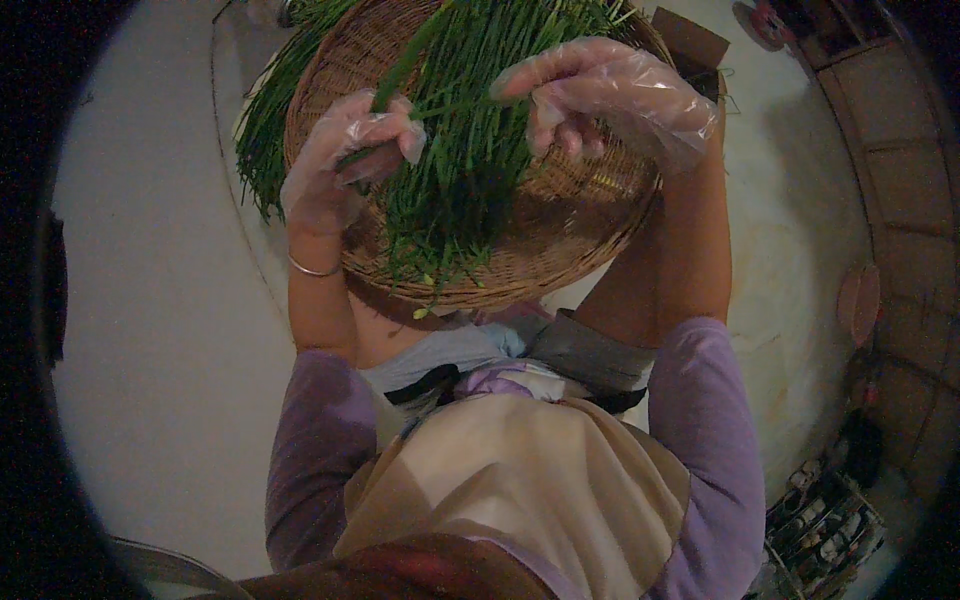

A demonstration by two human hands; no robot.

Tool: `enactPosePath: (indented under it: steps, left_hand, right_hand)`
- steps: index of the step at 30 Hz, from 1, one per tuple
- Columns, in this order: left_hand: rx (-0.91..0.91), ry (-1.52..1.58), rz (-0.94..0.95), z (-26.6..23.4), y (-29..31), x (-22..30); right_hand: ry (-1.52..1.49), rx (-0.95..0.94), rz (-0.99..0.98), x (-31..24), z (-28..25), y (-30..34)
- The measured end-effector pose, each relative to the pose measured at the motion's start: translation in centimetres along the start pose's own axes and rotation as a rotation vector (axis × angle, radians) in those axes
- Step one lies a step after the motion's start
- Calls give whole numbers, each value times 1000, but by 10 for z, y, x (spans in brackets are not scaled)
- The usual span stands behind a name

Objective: The person cleans green stalks by hand while wearing plastic gloves, peeling away the outer skin from the bulb end and placing them in a wicker basket.

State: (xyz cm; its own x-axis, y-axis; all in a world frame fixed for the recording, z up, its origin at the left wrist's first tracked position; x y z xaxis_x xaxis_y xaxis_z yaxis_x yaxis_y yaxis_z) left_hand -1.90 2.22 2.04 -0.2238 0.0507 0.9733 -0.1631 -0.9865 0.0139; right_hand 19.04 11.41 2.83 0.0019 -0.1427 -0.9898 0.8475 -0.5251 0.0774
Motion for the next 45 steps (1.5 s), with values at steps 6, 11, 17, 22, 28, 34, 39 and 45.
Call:
enactPosePath:
  steps: [6,11,17,22,28,34,39,45]
  left_hand:
    - [-46,-51,-127,-4,-1,-3]
    - [23,2,48,-13,2,-8]
    - [3,-39,-48,-18,-3,-2]
    - [-12,-68,-139,-7,0,-1]
    - [-46,-127,-217,-10,-5,-14]
    - [-73,-263,-115,-1,-8,-2]
    - [-73,-193,-176,0,-5,-5]
    - [-67,-166,-170,1,-8,-8]
  right_hand:
    - [187,-38,218,1,1,3]
    - [213,-19,221,4,0,2]
    - [94,-20,-28,7,-28,4]
    - [116,170,-47,4,-5,-16]
    - [87,56,-3,10,22,-24]
    - [362,154,-90,4,26,-23]
    - [291,258,18,6,21,-16]
    - [242,99,129,22,18,-23]
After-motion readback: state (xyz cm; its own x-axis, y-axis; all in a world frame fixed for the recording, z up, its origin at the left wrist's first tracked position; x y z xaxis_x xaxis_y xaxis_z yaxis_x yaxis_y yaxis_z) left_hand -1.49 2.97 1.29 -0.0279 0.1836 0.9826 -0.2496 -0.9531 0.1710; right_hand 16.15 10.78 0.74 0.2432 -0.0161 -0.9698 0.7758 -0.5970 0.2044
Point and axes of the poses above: each hand's wrist, its own y-axis away from the middle knuckle, its own z-axis out of the palm, x = y × z, the point moved 6 cm from there along -y, towards the middle knuckle
